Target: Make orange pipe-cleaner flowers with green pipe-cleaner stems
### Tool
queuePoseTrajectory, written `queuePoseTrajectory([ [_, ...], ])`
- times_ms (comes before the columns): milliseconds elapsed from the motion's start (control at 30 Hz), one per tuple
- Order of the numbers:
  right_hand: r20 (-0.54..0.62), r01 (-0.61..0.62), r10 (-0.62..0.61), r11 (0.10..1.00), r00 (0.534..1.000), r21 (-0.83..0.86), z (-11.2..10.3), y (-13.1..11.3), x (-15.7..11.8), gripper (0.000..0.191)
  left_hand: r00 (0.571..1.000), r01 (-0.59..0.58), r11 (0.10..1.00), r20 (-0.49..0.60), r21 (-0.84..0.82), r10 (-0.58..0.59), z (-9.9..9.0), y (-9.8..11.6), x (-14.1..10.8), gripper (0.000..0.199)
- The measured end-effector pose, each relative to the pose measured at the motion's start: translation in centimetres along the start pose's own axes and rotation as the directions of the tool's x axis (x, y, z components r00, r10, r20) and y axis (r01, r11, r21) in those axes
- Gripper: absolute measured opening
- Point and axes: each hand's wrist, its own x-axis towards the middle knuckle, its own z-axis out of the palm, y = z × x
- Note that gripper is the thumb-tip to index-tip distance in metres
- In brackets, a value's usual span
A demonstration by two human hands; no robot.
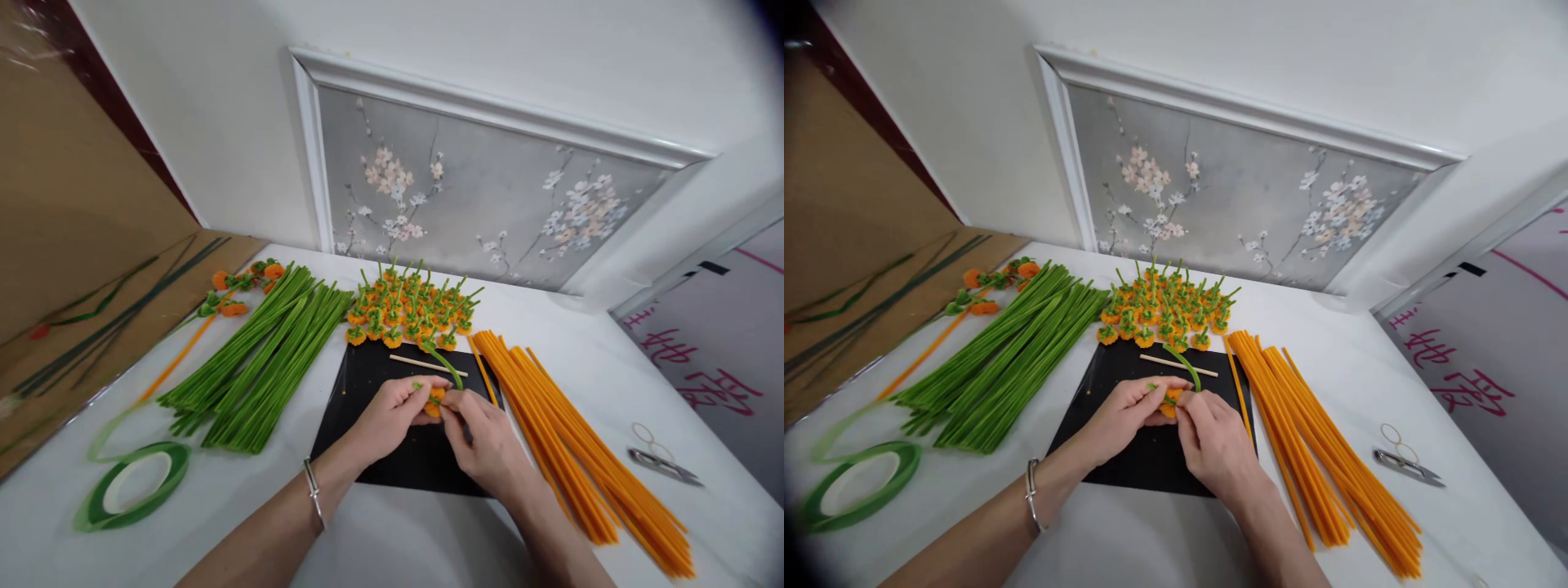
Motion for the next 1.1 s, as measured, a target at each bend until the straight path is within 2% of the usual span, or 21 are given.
queuePoseTrajectory([
  [67, 0.017, 0.013, -0.012, 0.999, 1.0, -0.049, 0.2, 0.0, 0.1, 0.012, 0.999, -0.012, 1.0, -0.031, 0.027, 0.013, 0.0, -0.2, 0.1, 0.039],
  [133, 0.019, 0.014, -0.012, 0.994, 1.0, -0.11, 0.5, 0.0, 0.1, 0.013, 0.994, -0.086, 0.989, -0.053, 0.124, 0.094, 0.1, -0.4, 0.2, 0.034],
  [233, -0.009, 0.033, -0.036, 0.969, 0.999, -0.245, 0.8, -0.2, 0.2, 0.018, 0.958, -0.237, 0.908, -0.074, 0.347, 0.278, 0.3, -0.6, 0.2, 0.026],
  [333, -0.031, 0.053, -0.069, 0.929, 0.997, -0.365, 1.0, -0.6, 0.2, 0.023, 0.923, -0.305, 0.847, -0.085, 0.436, 0.376, 0.6, -0.6, 0.1, 0.025],
  [433, -0.039, 0.048, -0.069, 0.918, 0.997, -0.394, 1.2, -0.7, 0.2, 0.024, 0.933, -0.284, 0.887, -0.109, 0.365, 0.343, 0.7, -0.5, 0.0, 0.025],
  [533, -0.073, 0.015, -0.043, 0.939, 0.996, -0.343, 1.3, -0.5, 0.1, 0.023, 0.981, -0.14, 0.984, -0.123, 0.106, 0.153, 0.7, -0.4, 0.0, 0.028],
  [633, -0.092, -0.015, -0.01, 0.963, 0.996, -0.269, 1.3, -0.2, -0.1, 0.021, 0.992, -0.039, 0.995, -0.126, -0.094, 0.027, 0.7, -0.5, 0.2, 0.025],
  [733, -0.067, -0.015, -0.001, 0.972, 0.998, -0.234, 1.2, 0.0, -0.1, 0.021, 0.988, -0.067, 0.991, -0.145, -0.119, 0.049, 0.6, -0.7, 0.3, 0.018],
  [833, -0.044, -0.003, -0.009, 0.96, 0.999, -0.281, 1.2, 0.0, -0.2, 0.024, 0.983, -0.125, 0.991, -0.139, -0.046, 0.117, 0.4, -0.7, 0.3, 0.014],
  [967, -0.035, 0.015, -0.029, 0.933, 0.999, -0.359, 1.6, 0.1, -0.3, 0.026, 0.974, -0.191, 0.98, -0.117, 0.051, 0.196, 0.5, -0.5, 0.3, 0.016],
  [1100, -0.071, -0.01, -0.018, 0.93, 0.997, -0.367, 2.0, 0.1, -0.4, 0.024, 0.963, -0.228, 0.97, -0.132, 0.08, 0.237, 0.9, -0.4, 0.4, 0.02],
])
